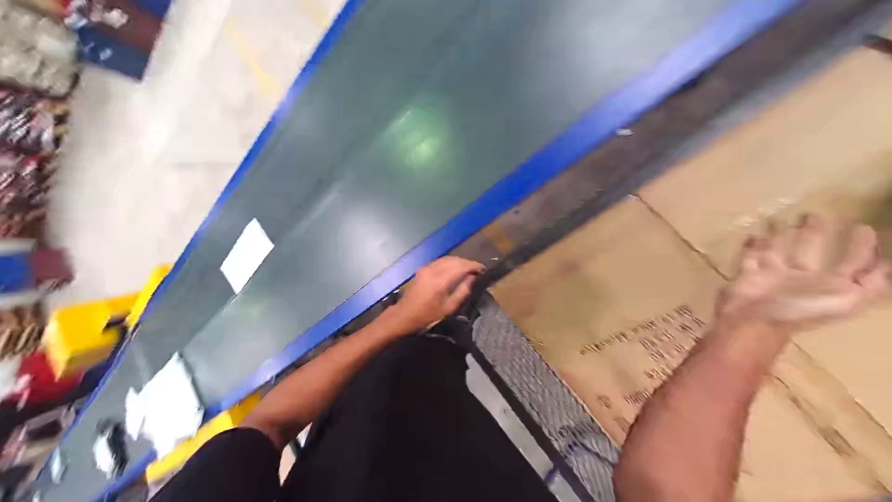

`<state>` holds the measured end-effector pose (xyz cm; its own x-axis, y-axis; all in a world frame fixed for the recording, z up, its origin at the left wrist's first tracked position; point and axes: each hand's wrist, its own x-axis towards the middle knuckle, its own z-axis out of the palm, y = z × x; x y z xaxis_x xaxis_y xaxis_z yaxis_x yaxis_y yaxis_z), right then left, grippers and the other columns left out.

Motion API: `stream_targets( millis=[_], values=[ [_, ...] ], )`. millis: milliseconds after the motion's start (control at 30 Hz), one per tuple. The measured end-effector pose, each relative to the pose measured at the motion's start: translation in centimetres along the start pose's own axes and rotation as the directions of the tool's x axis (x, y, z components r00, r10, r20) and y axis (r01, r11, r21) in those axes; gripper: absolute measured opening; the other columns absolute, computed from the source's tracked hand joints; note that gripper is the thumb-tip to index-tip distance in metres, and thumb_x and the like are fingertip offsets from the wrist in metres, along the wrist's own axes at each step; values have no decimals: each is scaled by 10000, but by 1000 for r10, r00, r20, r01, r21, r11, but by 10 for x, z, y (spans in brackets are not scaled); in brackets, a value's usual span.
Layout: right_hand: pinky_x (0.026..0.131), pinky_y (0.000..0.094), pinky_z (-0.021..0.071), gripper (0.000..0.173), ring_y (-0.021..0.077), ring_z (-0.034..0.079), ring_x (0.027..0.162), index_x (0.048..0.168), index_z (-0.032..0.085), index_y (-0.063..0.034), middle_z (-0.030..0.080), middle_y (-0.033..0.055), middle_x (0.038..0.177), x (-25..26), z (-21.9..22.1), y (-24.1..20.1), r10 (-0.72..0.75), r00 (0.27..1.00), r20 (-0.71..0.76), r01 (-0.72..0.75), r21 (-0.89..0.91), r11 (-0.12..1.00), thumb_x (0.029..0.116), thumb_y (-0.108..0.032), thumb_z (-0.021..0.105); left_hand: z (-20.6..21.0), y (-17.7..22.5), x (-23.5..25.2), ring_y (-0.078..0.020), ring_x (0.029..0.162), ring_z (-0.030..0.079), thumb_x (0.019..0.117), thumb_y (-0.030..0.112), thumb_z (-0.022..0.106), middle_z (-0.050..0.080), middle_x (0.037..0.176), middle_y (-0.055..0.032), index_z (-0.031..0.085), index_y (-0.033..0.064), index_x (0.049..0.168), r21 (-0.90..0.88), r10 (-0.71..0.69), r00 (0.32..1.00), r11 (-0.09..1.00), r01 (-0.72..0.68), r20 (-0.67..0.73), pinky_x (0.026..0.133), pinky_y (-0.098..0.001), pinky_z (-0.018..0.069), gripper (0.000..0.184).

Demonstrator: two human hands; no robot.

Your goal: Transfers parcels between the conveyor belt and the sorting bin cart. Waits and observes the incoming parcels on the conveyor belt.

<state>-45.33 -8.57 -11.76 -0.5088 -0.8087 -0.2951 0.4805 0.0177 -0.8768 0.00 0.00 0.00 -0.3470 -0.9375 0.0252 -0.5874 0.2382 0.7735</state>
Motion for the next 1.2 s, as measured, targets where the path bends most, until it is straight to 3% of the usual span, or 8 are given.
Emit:
stream_targets(
  millis=[100, 233, 400, 467, 667, 867, 1033, 1200],
  values=[
    [974, 423, 529, 530, 262, 626, 1203, 1562, 250, -77, 552, 143, 1434, -56, 50, 19, 43, 998, -49, -47, -79, 996, 1116, -306, 78, -105, -54, -84, -245, 1138, 695, 996, 120, 604, 727, 1183, -157, 698, -22, 1201, 320, -260, 907, 873, 367, -331, 1026, -418, 553, 267],
    [881, 376, 575, 455, 177, 674, 1049, 1486, 317, 3, 637, 78, 1279, -135, 132, 56, -14, 965, 262, 92, -288, 953, 1101, -238, 277, -233, -148, -168, -405, 1333, 538, 996, 274, 625, 557, 1428, -256, 519, -20, 1436, 257, -525, 582, 565, 784, -621, 1126, -574, 420, 540],
    [906, 405, 591, 445, 213, 689, 1080, 1432, 444, 31, 674, 119, 1258, -263, 233, 94, 200, 752, 629, 160, -467, 870, 1074, -233, 424, -325, -274, -200, -565, 1476, 242, 786, 387, 866, 274, 1621, -310, 334, -9, 1570, 115, -724, 431, 443, 889, -539, 1095, -809, 245, 1027],
    [893, 412, 598, 412, 237, 698, 1064, 1401, 495, 50, 693, 149, 1222, -311, 256, 113, 261, 676, 689, 206, -517, 831, 1062, -181, 457, -338, -297, -189, -568, 1426, 323, 660, 474, 939, 331, 1588, -298, 389, 39, 1552, 138, -771, 438, 425, 895, -462, 1035, -821, 311, 1135],
    [935, 394, 590, 433, 235, 691, 1130, 1447, 474, -3, 671, 148, 1303, -434, 305, 183, 467, 667, 580, 71, -673, 736, 1055, -180, 517, -307, -280, -195, -454, 1197, 613, 777, 498, 823, 683, 1209, -259, 693, 7, 1213, 194, -683, 686, 659, 727, -249, 1026, -665, 455, 669],
    [1002, 435, 569, 753, 244, 612, 1266, 1601, 182, -84, 508, 160, 1492, -524, 364, 228, 605, 549, 576, 38, -741, 670, 1024, -271, 628, -257, -214, -324, -278, 1069, 685, 925, 151, 734, 704, 1131, -222, 655, -77, 1209, -507, -426, 864, 825, 249, -269, 1007, -456, 531, 372],
    [799, 399, 641, 467, 217, 743, 909, 1434, 458, -6, 737, 128, 1073, -626, 405, 266, 736, 242, 632, 84, -769, 633, 1004, -88, 620, -258, -183, -481, -245, 962, 706, 922, 235, 749, 720, 1029, -184, 660, -58, 1157, -578, -584, 706, 759, 300, -400, 927, -453, 567, 386],
    [910, 360, 603, 392, 164, 704, 1044, 1390, 514, 20, 715, 103, 1159, -740, 445, 289, 677, -101, 729, 223, -647, 729, 1051, -173, 558, -296, -146, -604, -174, 963, 726, 966, 192, 694, 736, 1068, -134, 636, -34, 1243, -697, -738, 444, 655, 292, -508, 914, -396, 606, 362]
  ],
)
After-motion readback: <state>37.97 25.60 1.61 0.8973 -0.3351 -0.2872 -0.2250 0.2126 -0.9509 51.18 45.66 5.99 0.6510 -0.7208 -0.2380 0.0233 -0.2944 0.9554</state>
